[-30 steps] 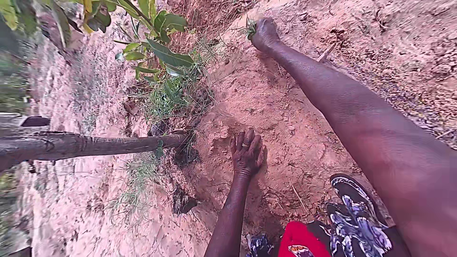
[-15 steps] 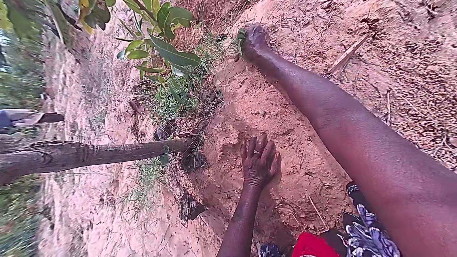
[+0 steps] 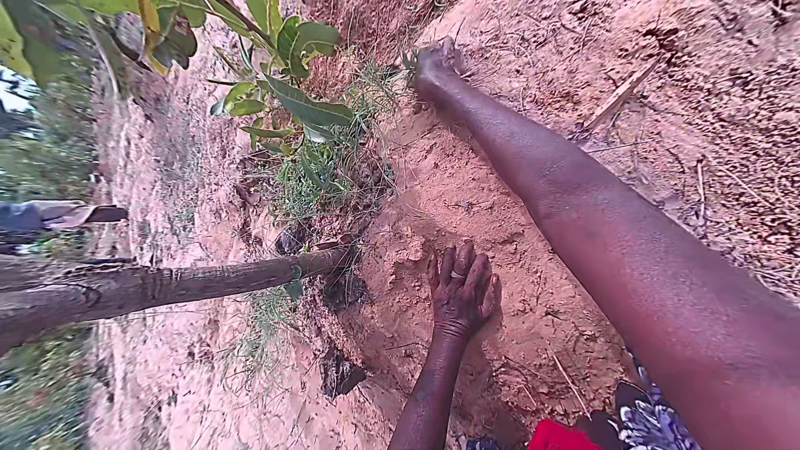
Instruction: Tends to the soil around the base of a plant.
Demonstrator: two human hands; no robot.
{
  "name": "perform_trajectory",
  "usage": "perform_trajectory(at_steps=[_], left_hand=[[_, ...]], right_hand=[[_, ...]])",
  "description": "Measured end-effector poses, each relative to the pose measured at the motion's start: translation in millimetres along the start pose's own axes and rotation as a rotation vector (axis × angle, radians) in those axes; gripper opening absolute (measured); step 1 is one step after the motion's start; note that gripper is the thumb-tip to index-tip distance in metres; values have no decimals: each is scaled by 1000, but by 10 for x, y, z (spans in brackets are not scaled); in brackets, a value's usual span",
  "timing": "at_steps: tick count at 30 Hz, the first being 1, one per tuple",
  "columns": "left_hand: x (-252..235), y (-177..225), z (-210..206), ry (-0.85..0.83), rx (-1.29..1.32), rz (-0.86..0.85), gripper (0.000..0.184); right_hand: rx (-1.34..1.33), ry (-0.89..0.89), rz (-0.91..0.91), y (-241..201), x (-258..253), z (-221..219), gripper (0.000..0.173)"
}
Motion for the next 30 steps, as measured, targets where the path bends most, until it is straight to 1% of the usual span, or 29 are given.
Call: perform_trajectory(at_steps=[1,2,4,5,6,10,12,13,15,18,20,21,23,25,28,30], left_hand=[[-2,8,2,-5,2,3,44],[3,9,5,-9,2,5,44],[12,10,5,-14,4,10,44],[9,8,3,-16,4,11,44],[6,8,3,-19,5,12,44],[-4,11,13,-33,19,15,43],[-1,15,20,-51,27,22,43],[-5,16,18,-57,31,28,43],[1,15,16,-61,44,40,44],[22,20,-9,-83,60,62,42],[25,18,-11,-99,59,58,42],[23,13,-4,-114,59,58,42],[23,13,5,-142,74,54,43],[28,5,2,-152,71,54,43],[20,6,2,-141,62,49,42],[4,20,28,-146,52,42,41]], right_hand=[[18,10,16,-41,-24,-43,52],[-19,30,46,-81,-36,-91,47],[-186,127,171,-130,-50,-199,37],[-298,175,223,-126,-58,-227,36],[-417,213,233,-106,-77,-236,37],[-766,323,49,46,-201,-126,35],[-948,402,-14,91,-170,-127,26],[-970,402,-40,92,-119,-99,23],[-864,338,-30,88,47,8,26],[-771,314,122,222,128,-101,29],[-707,201,202,218,361,-77,37],[-651,134,237,198,495,-46,35],[-581,-19,268,147,796,24,24],[-558,-135,269,85,1069,96,14],[-504,-328,334,-49,1395,181,14],[-475,-422,315,-212,1592,172,10]])
Point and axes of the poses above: each hand's wrist, its own x-axis away from the middle knuckle, its own z-axis out of the back of the hand, y = z × x, the point moved 2 cm from there along -x, towards the middle knuckle, and after that the axes turned 3 degrees about z, right-handed, at the moved point
